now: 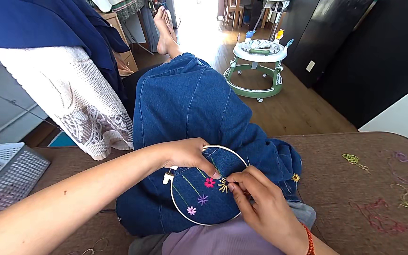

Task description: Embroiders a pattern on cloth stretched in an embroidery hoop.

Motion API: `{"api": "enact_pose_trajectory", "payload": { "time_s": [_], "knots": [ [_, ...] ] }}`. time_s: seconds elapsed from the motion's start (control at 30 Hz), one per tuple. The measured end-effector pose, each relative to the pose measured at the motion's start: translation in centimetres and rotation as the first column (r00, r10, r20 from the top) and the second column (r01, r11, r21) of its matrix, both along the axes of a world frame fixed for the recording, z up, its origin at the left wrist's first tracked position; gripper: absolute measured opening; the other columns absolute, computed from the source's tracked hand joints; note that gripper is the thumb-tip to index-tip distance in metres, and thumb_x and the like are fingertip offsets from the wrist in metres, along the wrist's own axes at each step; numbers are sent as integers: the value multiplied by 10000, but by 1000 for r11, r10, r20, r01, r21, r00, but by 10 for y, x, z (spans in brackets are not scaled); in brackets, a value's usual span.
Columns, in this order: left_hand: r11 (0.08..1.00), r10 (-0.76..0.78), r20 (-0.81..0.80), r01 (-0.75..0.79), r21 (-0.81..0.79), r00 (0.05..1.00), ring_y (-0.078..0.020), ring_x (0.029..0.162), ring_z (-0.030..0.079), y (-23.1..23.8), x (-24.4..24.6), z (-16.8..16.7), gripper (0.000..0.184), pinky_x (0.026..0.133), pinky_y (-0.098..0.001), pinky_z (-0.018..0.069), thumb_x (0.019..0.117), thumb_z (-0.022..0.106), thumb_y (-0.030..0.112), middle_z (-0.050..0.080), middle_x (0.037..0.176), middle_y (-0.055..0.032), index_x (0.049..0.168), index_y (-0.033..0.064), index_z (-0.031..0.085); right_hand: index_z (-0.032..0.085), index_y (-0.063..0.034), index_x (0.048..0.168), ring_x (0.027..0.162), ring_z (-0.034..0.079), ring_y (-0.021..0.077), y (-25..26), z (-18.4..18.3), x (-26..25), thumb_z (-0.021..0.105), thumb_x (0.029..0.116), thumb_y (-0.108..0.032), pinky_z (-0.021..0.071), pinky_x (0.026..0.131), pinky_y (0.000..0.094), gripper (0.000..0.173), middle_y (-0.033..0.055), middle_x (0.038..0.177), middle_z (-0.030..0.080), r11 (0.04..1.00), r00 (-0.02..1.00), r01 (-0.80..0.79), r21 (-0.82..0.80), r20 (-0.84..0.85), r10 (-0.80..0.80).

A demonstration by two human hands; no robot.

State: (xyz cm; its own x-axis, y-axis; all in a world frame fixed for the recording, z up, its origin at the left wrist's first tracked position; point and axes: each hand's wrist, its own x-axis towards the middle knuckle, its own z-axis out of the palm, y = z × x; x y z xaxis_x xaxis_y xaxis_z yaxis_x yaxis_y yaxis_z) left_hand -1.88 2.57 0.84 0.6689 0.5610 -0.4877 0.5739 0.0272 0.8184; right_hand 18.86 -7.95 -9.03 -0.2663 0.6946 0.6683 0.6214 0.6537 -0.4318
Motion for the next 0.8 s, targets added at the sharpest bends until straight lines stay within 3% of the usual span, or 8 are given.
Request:
{"api": "enact_pose_trajectory", "payload": {
  "time_s": [0.4, 0.53, 0.8],
  "knots": [
    [1000, -2, -9, 2, 20, 1000, -71, 833, 707, 0, 1, 1, 180, 777, -235, 574, 876, 777, 43, 749, 913, -27, 1044, 35, 712, 728, -83, 988, 653, 532, 23, 1, 3, -3, 578, 966, -171, 469, 606, 106, 176, 12, 812, 582, 999, 999, 30, 24, 28, -30],
    [1000, 8, 8, -8, 19, 1000, -83, 835, 718, 1, 0, 1, 188, 784, -246, 585, 866, 779, 21, 757, 917, -39, 1045, 28, 721, 682, -65, 1035, 683, 556, 44, 1, 8, -4, 634, 1003, -230, 485, 644, 122, 174, 23, 806, 604, 997, 999, -29, 75, -30, 31],
    [999, -7, -4, 7, 45, 1000, -66, 784, 700, 1, 2, 2, 143, 733, -234, 568, 850, 798, 44, 748, 862, -24, 975, 37, 730, 641, -106, 974, 705, 610, 66, 19, 7, -12, 657, 990, -313, 523, 653, 176, 209, -4, 796, 634, 989, 998, -57, 134, 7, 57]
  ]
}}
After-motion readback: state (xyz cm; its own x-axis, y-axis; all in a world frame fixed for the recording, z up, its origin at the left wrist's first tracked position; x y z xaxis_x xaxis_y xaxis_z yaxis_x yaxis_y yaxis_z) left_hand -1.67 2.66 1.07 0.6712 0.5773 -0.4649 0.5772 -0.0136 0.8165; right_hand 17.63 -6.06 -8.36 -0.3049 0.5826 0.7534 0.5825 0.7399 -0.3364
